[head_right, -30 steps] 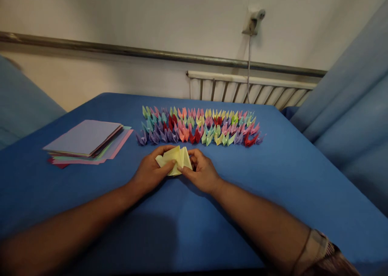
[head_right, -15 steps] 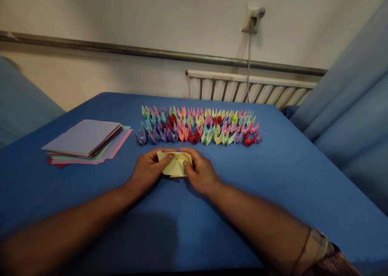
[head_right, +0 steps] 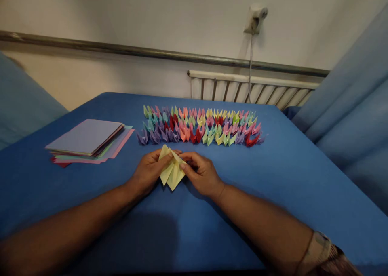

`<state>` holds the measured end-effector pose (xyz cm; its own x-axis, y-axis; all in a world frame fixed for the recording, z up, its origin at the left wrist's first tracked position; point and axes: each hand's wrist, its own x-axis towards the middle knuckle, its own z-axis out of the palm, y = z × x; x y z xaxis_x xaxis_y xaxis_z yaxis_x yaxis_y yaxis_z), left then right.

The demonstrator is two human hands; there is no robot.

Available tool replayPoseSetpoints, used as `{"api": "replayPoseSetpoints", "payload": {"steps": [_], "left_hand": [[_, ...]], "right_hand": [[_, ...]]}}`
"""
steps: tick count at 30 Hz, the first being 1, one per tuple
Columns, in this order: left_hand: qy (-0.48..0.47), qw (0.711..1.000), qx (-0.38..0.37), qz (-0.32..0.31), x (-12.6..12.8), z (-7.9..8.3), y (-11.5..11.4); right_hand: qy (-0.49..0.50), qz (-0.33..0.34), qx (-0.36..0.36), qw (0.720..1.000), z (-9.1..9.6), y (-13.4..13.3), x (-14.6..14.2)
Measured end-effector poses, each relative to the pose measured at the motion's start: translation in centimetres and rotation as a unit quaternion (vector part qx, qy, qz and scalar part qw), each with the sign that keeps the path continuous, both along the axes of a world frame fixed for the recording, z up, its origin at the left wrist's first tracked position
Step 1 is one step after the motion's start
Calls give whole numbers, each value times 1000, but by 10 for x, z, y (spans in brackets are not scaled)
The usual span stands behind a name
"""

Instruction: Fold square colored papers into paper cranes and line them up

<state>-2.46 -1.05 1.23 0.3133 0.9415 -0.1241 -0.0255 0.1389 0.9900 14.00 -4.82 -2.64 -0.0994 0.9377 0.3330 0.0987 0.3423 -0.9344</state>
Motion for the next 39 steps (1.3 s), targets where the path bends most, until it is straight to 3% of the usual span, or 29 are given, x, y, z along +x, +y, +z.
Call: {"api": "replayPoseSetpoints", "payload": {"steps": [6,15,24,27,33,39], "left_hand": [[11,1000,5,-29,1,-2,-1],[73,994,62,-57,-3,-7,2],[96,992,56,-64,-2,-5,-1],[88,993,46,-63,-2,-5,0],[20,999,39,-1,-1,-3,3],[5,999,-3,-41,-1,-1,2]], "right_hand": [[80,-4,-72,994,-5,3,-5],[89,-4,-92,992,-2,5,-6],[76,4,-124,989,-6,7,-6],[70,-2,-124,990,-5,6,-6],[50,1,-119,992,-3,4,-5],[62,19,-127,990,-4,3,-5]]}}
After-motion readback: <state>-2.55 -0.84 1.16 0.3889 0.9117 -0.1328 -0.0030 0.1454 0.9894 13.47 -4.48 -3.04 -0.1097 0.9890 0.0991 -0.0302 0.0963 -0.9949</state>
